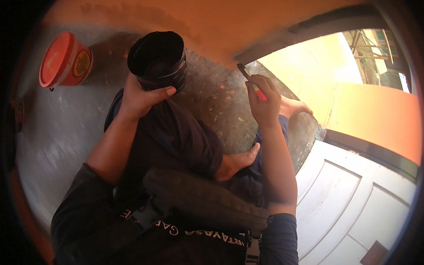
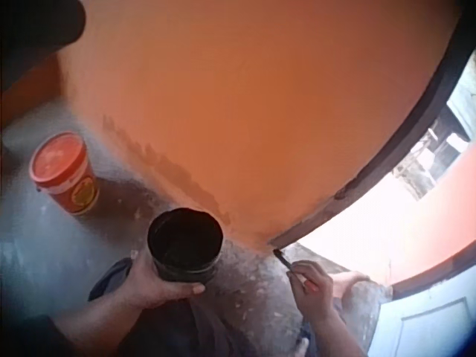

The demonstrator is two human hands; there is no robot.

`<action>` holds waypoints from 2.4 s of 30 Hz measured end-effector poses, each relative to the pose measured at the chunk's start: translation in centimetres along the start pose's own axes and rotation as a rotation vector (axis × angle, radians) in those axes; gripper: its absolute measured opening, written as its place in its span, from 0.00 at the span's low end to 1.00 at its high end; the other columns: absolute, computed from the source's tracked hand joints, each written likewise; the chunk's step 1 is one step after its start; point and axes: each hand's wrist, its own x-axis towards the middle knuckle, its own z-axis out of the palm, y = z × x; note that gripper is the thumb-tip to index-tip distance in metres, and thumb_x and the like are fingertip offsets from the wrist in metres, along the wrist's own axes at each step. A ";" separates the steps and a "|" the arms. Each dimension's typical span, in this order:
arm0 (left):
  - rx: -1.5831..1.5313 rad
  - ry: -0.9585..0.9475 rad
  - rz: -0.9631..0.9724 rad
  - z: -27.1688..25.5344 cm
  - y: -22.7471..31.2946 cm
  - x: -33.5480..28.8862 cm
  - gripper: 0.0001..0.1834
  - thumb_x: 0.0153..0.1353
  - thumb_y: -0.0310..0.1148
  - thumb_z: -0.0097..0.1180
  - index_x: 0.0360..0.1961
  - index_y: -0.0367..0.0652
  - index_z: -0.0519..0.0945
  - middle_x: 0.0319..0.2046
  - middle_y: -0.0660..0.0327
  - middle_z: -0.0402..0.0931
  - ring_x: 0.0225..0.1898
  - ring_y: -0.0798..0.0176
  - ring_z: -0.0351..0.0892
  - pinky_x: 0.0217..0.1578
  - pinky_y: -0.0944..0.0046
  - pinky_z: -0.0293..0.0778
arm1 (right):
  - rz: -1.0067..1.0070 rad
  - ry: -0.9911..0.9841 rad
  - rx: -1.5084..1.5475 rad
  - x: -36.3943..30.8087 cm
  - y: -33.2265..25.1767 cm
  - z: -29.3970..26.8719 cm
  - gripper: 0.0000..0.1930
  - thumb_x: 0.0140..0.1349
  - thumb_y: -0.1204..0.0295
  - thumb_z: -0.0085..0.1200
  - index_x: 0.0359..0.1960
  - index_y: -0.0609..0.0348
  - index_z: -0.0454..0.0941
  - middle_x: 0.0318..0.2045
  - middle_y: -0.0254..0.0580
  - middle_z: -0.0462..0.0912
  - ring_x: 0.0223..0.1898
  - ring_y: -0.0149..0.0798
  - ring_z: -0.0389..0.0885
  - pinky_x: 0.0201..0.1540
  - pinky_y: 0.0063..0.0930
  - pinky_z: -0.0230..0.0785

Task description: The person sits on the floor and paints the lower section of a door frame black using a brush and a small paint container. They repeatedly dip the brush into the paint and apply it to the frame, working on the bottom edge and vertical sides.

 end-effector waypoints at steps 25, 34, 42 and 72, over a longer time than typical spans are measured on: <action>0.109 -0.062 -0.068 0.0 0.5 0.0 0.50 0.38 0.31 0.84 0.64 0.33 0.70 0.55 0.55 0.78 0.58 0.60 0.78 0.59 0.59 0.73 | -0.210 0.001 -0.155 0.9 2.0 2.3 0.09 0.58 0.81 0.64 0.40 0.57 0.84 0.43 0.46 0.86 0.42 0.49 0.87 0.44 0.35 0.79; 0.139 -0.063 -0.088 0.1 0.7 -0.1 0.50 0.38 0.32 0.84 0.64 0.34 0.70 0.55 0.55 0.78 0.58 0.60 0.78 0.59 0.58 0.73 | -0.169 -0.025 -0.227 1.2 3.7 3.7 0.10 0.57 0.80 0.65 0.40 0.53 0.83 0.42 0.43 0.86 0.41 0.49 0.87 0.42 0.37 0.79; 0.116 -0.054 -0.083 0.0 0.4 -0.2 0.50 0.38 0.31 0.84 0.64 0.34 0.71 0.55 0.56 0.78 0.58 0.60 0.78 0.59 0.58 0.73 | -0.245 0.030 -0.184 0.4 3.3 2.7 0.11 0.56 0.83 0.65 0.40 0.59 0.84 0.42 0.47 0.86 0.42 0.49 0.87 0.45 0.36 0.79; 0.138 -0.071 -0.077 -0.2 0.5 -0.3 0.49 0.37 0.32 0.84 0.63 0.34 0.72 0.53 0.55 0.80 0.56 0.60 0.80 0.56 0.58 0.76 | -0.262 0.051 -0.227 0.3 2.9 3.8 0.11 0.57 0.82 0.64 0.41 0.59 0.84 0.41 0.46 0.86 0.40 0.48 0.87 0.41 0.35 0.80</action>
